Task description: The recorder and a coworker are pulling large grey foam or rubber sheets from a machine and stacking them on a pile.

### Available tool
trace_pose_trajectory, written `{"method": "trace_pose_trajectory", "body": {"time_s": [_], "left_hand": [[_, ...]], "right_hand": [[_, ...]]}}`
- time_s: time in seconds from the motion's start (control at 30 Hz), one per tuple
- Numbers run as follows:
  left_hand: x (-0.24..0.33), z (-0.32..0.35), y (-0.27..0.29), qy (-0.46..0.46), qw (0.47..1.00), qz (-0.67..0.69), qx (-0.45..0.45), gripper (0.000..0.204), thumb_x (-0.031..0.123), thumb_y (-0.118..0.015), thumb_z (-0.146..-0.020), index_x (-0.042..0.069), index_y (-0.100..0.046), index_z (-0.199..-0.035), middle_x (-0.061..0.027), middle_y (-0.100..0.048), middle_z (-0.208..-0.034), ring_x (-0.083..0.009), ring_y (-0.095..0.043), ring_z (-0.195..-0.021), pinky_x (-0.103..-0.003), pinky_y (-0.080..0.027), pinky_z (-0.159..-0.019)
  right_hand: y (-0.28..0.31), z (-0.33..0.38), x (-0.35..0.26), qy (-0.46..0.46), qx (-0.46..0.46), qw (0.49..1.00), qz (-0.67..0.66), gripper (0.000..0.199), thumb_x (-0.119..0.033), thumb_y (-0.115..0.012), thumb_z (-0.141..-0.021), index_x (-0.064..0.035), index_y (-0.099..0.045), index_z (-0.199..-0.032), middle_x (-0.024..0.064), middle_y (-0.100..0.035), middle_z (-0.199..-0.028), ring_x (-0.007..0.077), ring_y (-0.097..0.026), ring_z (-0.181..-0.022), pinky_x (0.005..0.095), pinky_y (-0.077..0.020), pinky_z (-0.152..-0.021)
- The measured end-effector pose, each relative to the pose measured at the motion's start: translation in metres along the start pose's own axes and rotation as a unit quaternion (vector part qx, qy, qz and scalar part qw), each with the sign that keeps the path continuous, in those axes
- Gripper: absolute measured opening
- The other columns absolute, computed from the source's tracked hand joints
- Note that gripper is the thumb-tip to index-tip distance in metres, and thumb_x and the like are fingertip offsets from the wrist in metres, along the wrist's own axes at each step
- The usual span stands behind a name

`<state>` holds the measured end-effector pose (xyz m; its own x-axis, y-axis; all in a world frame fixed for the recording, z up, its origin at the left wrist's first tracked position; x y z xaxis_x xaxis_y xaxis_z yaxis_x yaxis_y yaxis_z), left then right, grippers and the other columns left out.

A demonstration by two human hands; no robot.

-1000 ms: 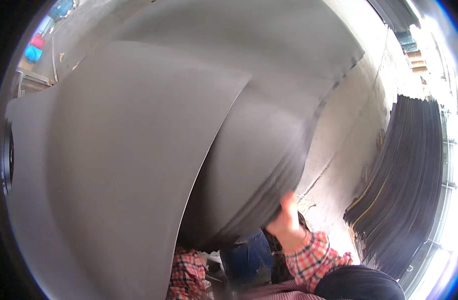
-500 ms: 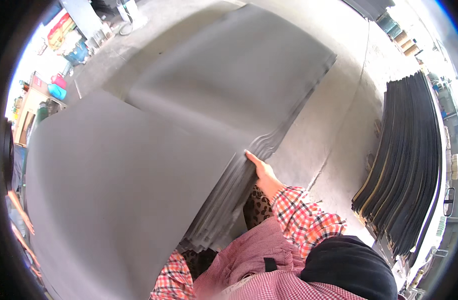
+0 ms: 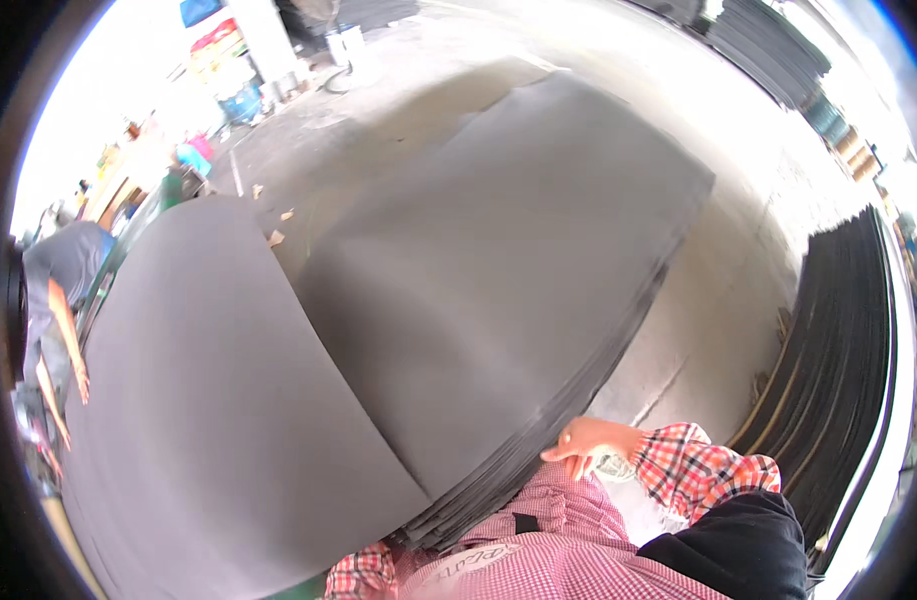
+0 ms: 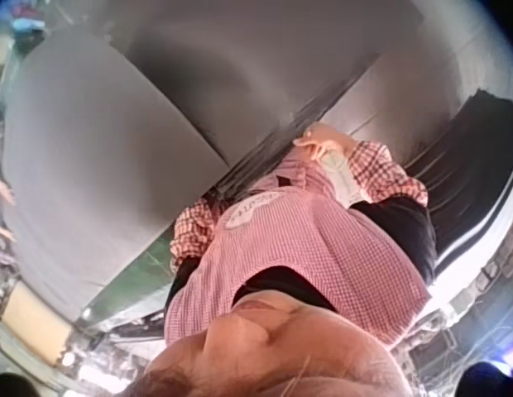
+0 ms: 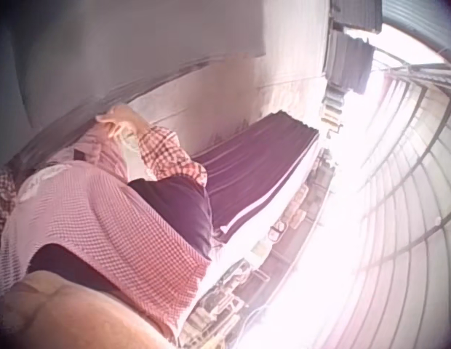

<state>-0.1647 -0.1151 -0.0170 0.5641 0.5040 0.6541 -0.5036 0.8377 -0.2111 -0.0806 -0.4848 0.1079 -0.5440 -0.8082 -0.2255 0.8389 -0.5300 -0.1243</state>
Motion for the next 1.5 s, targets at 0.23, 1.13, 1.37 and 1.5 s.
{"method": "trace_pose_trajectory", "body": {"time_s": [0.23,1.13,1.37,1.5], "left_hand": [[0.008,-0.002,-0.052,0.090,0.994,0.054,-0.019,0.043,0.026,-0.063,-0.071,0.000,-0.056,-0.105,-0.0109,-0.060,-0.096,-0.0226,-0.056,-0.090,-0.033,-0.045,-0.080],[0.254,-0.171,-0.139,-0.287,0.336,-0.894,0.075,0.015,0.010,-0.058,-0.066,0.010,-0.069,-0.076,-0.0111,-0.065,-0.082,-0.0240,-0.063,-0.079,-0.033,-0.050,-0.069],[0.463,0.028,-0.205,-0.505,0.470,-0.689,0.222,0.025,0.016,-0.043,-0.079,0.006,-0.061,-0.094,-0.0176,-0.061,-0.088,-0.0315,-0.060,-0.083,-0.041,-0.047,-0.073],[0.530,0.149,-0.094,-0.532,0.344,-0.693,0.346,0.028,0.014,-0.042,-0.077,0.008,-0.060,-0.098,-0.0150,-0.062,-0.087,-0.0316,-0.060,-0.083,-0.041,-0.047,-0.073]], "right_hand": [[-0.018,-0.063,-0.101,0.574,0.278,0.611,0.468,0.074,-0.058,-0.055,-0.072,-0.0010,-0.046,-0.119,0.0196,-0.044,-0.123,0.0307,-0.038,-0.119,0.0430,-0.0292,-0.097],[0.005,0.052,-0.104,0.591,0.373,0.715,0.009,0.016,-0.008,-0.053,-0.084,0.0012,-0.052,-0.071,0.0130,-0.042,-0.053,0.0192,-0.038,-0.042,0.0304,-0.0313,-0.041],[-0.032,0.118,-0.217,0.725,0.268,0.634,-0.003,0.022,-0.013,-0.049,-0.088,0.0013,-0.052,-0.071,0.0063,-0.042,-0.053,0.0104,-0.037,-0.047,0.0265,-0.0314,-0.043],[-0.124,0.146,-0.290,0.782,0.098,0.610,0.080,0.025,-0.021,-0.046,-0.091,-0.0011,-0.047,-0.076,0.0082,-0.038,-0.058,0.0130,-0.033,-0.054,0.0288,-0.0347,-0.049]]}}
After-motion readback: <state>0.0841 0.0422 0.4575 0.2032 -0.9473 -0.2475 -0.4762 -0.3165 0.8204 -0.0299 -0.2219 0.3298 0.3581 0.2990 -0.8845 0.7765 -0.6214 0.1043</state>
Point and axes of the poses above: each hand's wrist, its own z-axis away from the middle knuckle, its own y-axis out of the back of the hand, x = y × z, the point moved 3 cm from there along -z, towards the middle knuckle
